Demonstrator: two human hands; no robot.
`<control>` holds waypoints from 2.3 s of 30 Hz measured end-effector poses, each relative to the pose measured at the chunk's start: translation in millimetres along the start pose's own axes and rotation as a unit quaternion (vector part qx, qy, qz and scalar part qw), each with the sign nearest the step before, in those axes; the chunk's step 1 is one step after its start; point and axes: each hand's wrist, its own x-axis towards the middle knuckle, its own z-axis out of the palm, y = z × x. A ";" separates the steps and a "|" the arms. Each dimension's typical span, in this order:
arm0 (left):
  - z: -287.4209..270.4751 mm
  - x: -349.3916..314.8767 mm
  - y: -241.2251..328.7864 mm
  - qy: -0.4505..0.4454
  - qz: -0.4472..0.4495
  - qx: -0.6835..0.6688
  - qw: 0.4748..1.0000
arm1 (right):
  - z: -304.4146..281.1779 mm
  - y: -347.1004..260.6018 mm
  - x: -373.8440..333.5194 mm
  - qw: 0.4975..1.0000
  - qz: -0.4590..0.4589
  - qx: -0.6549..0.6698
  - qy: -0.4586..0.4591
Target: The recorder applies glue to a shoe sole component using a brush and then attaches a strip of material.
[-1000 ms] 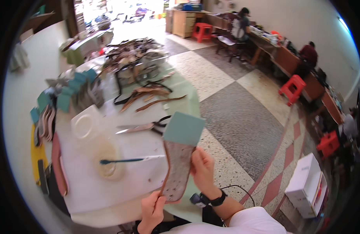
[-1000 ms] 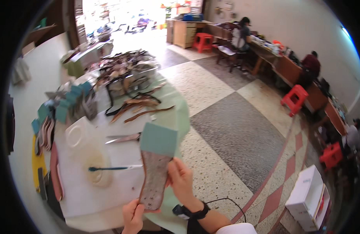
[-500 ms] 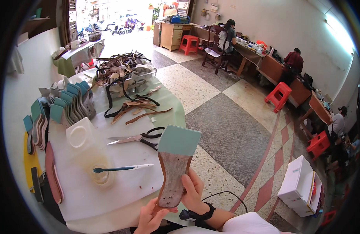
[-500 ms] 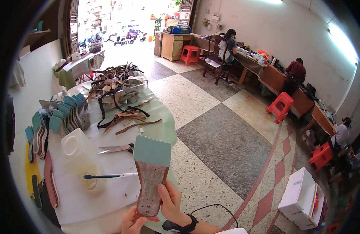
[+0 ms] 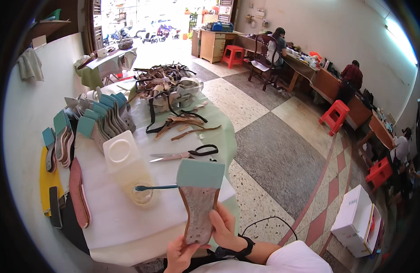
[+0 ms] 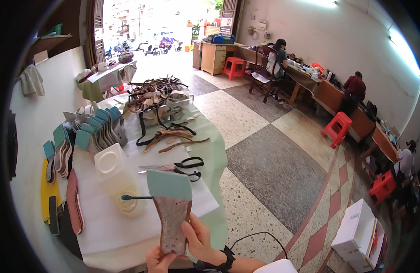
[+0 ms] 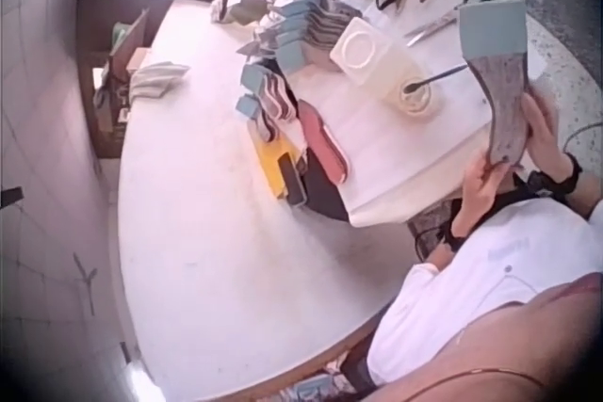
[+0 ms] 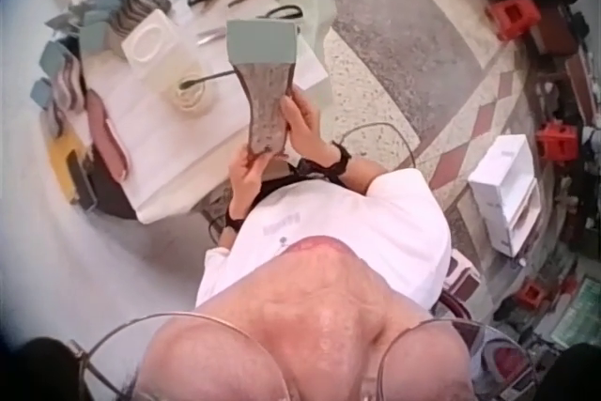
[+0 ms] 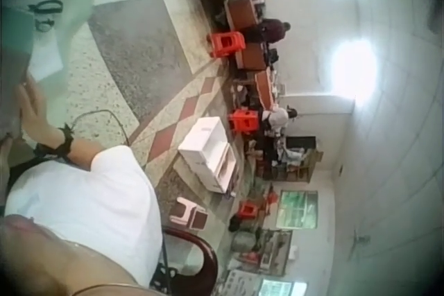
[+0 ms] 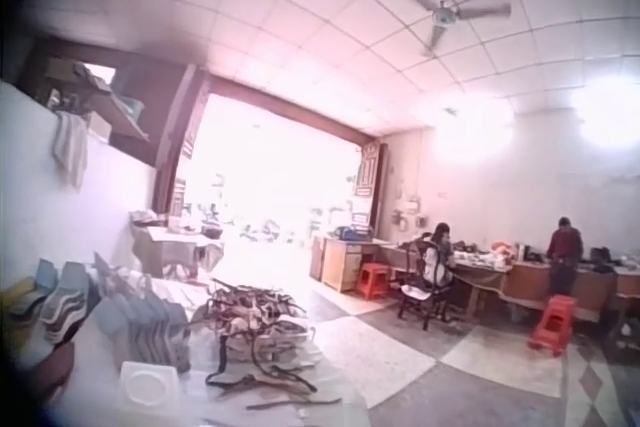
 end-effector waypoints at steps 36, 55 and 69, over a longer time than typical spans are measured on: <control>-234.7 -69.2 164.9 0.415 0.116 -0.069 0.900 | 9.4 44.5 89.3 0.974 -0.013 -0.123 0.190; -448.1 30.1 201.0 0.474 0.115 -0.067 0.871 | 15.0 42.2 88.0 0.965 0.086 -0.169 0.183; -374.7 -44.1 359.2 0.467 0.061 0.105 0.876 | 14.3 41.2 91.6 0.958 0.089 -0.237 0.138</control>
